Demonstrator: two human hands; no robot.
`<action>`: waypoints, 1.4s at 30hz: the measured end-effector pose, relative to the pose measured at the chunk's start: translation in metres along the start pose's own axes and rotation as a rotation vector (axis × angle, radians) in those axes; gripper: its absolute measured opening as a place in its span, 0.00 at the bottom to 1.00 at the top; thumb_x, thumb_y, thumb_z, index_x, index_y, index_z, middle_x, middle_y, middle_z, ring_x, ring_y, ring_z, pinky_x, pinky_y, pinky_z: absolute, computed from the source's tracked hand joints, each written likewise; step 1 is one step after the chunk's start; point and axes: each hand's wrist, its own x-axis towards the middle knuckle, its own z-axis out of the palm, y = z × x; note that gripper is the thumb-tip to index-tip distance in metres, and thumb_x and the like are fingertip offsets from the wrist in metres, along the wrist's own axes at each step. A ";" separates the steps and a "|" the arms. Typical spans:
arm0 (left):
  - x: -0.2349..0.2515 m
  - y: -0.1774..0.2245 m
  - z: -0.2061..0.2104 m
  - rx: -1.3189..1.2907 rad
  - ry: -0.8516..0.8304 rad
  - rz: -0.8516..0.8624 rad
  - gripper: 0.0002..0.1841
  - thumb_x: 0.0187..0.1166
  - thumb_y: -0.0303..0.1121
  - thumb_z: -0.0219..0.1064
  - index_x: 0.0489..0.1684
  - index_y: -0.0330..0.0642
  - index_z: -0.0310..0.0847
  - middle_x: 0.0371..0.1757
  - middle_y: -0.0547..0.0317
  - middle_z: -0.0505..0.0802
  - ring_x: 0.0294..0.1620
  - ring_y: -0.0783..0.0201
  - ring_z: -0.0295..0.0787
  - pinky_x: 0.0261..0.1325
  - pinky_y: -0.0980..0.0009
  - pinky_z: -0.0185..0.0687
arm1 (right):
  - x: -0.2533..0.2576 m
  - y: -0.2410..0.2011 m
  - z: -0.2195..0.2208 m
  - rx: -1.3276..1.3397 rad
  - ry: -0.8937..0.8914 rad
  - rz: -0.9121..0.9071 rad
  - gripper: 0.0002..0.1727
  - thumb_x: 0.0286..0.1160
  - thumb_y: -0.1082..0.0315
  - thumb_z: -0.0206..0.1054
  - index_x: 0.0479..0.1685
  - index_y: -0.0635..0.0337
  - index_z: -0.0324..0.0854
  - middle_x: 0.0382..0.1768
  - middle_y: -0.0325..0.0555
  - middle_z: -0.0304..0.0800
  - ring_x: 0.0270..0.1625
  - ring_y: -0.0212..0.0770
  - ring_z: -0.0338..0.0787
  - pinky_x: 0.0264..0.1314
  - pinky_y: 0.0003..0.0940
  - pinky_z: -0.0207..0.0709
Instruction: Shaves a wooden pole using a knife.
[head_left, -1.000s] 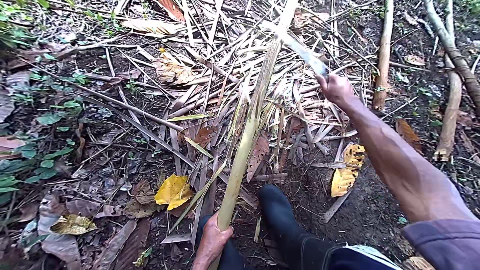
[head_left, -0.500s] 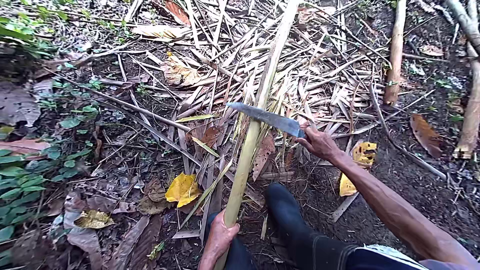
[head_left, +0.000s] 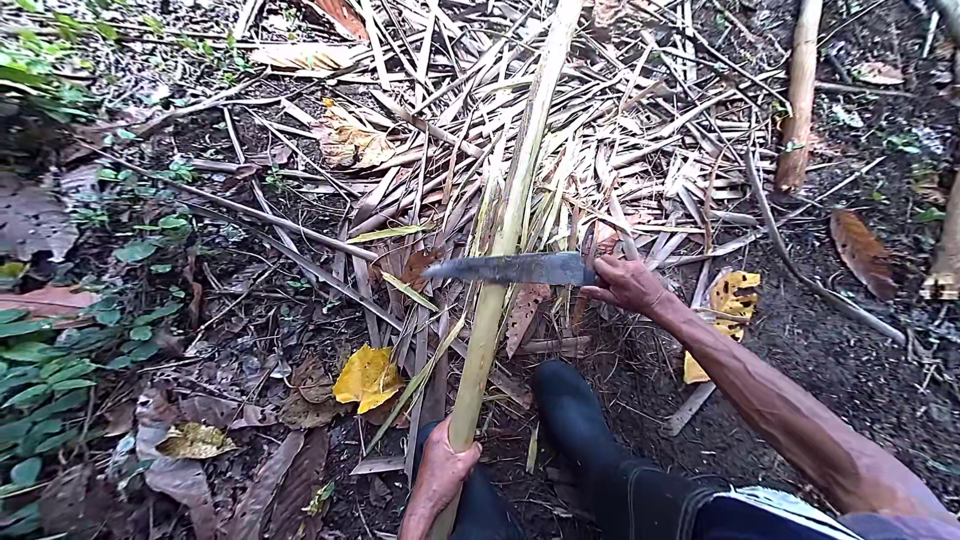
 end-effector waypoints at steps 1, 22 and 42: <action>0.000 0.000 0.000 -0.001 -0.001 0.000 0.25 0.50 0.32 0.76 0.52 0.39 0.83 0.28 0.58 0.91 0.19 0.62 0.87 0.24 0.64 0.88 | 0.003 0.003 -0.004 -0.023 -0.009 -0.007 0.33 0.77 0.35 0.65 0.40 0.63 0.82 0.34 0.55 0.86 0.27 0.56 0.89 0.26 0.55 0.82; 0.000 -0.001 0.001 -0.029 -0.004 0.005 0.24 0.49 0.32 0.77 0.50 0.39 0.83 0.24 0.58 0.89 0.16 0.62 0.86 0.21 0.64 0.87 | 0.082 0.065 -0.045 0.035 0.084 0.285 0.40 0.85 0.31 0.48 0.44 0.66 0.79 0.32 0.61 0.86 0.37 0.64 0.90 0.40 0.66 0.81; 0.001 -0.001 -0.002 -0.018 -0.038 0.017 0.23 0.51 0.31 0.77 0.51 0.40 0.83 0.27 0.58 0.90 0.19 0.63 0.87 0.25 0.64 0.88 | 0.090 0.076 -0.134 0.047 0.202 0.742 0.45 0.89 0.33 0.39 0.47 0.74 0.80 0.47 0.76 0.87 0.57 0.75 0.88 0.59 0.74 0.75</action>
